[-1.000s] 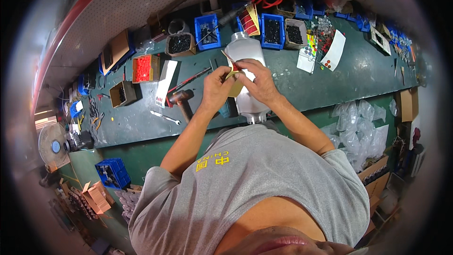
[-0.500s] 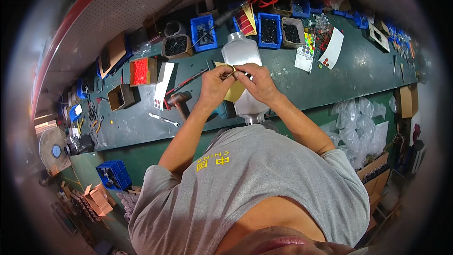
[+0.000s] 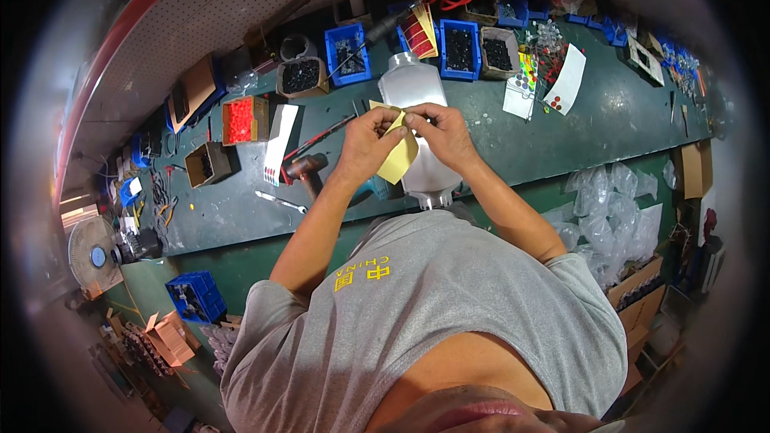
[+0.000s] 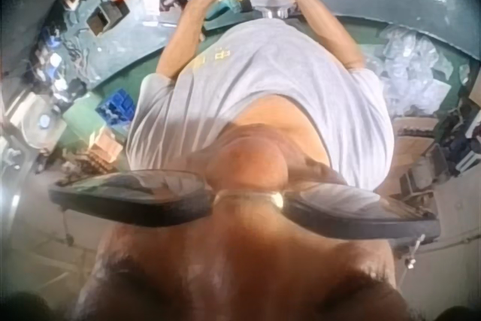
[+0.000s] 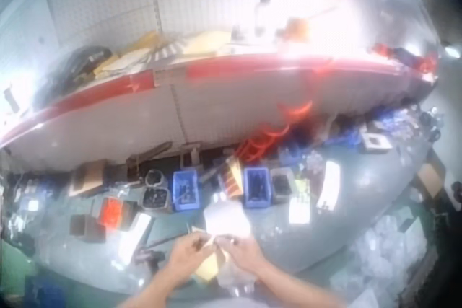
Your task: The person assembles a small electronic device on a cluttered workbench. They connect wires to a black component, attach a silver metal casing, and use a cordless drill to secure screws. Finally, they apply a red label and a small circular sticker to the casing.
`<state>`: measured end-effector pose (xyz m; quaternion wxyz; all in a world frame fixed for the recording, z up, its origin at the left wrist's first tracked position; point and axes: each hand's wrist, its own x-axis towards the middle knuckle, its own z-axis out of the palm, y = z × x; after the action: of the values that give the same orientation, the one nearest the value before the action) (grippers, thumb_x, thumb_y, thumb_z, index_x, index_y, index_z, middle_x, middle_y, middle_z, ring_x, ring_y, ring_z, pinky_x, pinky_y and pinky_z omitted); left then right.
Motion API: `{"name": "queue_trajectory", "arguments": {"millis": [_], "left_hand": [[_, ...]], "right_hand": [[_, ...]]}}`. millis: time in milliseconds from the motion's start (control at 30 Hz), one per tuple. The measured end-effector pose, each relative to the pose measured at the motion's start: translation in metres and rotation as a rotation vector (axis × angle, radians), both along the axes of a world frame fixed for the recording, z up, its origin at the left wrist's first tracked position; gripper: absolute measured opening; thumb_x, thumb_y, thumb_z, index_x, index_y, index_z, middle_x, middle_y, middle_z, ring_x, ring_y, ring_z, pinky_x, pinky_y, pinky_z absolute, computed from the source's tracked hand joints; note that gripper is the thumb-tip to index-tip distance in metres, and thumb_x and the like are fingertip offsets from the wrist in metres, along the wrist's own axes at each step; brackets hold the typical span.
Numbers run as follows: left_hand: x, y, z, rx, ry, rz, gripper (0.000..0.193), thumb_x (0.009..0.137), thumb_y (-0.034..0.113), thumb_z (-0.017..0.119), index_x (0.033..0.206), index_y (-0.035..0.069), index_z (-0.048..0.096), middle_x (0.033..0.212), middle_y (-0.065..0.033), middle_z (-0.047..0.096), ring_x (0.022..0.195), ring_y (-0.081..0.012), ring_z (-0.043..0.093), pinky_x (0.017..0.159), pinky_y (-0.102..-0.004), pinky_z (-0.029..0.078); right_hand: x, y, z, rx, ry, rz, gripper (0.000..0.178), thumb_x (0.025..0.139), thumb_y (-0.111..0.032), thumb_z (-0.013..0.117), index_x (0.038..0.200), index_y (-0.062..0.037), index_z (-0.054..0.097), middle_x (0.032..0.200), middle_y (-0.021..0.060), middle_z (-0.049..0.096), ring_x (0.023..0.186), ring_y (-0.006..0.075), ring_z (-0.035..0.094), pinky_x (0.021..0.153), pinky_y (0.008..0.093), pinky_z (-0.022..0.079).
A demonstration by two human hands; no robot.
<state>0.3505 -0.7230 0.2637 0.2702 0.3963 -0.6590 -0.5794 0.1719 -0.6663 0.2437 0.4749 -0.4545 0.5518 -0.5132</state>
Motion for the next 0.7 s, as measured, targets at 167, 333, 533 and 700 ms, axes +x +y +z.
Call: {"name": "queue_trajectory", "arguments": {"millis": [167,333,533,700], "left_hand": [[0.010,0.003,-0.023,0.004,-0.002,0.041,0.019,0.094,0.003,0.068,0.111,-0.003,0.063,0.095,-0.0059,0.070,0.083,-0.0102,0.065,0.073,-0.0251,0.053],[0.044,-0.014,-0.071,0.233,0.203,0.386,0.017,0.098,0.001,0.062,0.114,-0.004,0.058,0.100,-0.0104,0.071,0.088,-0.0128,0.067,0.079,-0.0270,0.054],[0.099,-0.044,-0.164,-0.192,-0.161,0.668,0.035,0.095,0.004,0.065,0.128,-0.004,0.059,0.104,-0.0107,0.071,0.095,-0.0155,0.067,0.087,-0.0290,0.053],[0.026,-0.004,-0.052,0.270,0.131,0.166,0.034,0.102,0.017,0.061,0.130,-0.001,0.064,0.120,-0.0105,0.071,0.112,-0.0158,0.064,0.093,-0.0299,0.053]], "right_hand": [[-0.001,-0.003,-0.009,0.168,-0.184,-0.127,0.016,0.095,-0.015,0.069,0.101,-0.0003,0.073,0.087,0.0028,0.071,0.079,0.0103,0.065,0.068,0.0254,0.051],[-0.011,-0.001,-0.016,0.249,-0.437,-0.426,0.014,0.094,-0.015,0.069,0.099,-0.0023,0.071,0.089,0.0035,0.070,0.077,0.0122,0.065,0.064,0.0268,0.050],[-0.017,0.000,-0.021,0.202,-0.442,-0.525,0.014,0.093,-0.016,0.070,0.097,-0.0022,0.071,0.088,0.0027,0.069,0.075,0.0122,0.064,0.062,0.0274,0.050],[-0.013,0.001,-0.025,0.061,-0.148,-0.594,0.010,0.094,-0.010,0.068,0.098,-0.0009,0.071,0.089,0.0046,0.069,0.074,0.0149,0.064,0.062,0.0285,0.052]]}}
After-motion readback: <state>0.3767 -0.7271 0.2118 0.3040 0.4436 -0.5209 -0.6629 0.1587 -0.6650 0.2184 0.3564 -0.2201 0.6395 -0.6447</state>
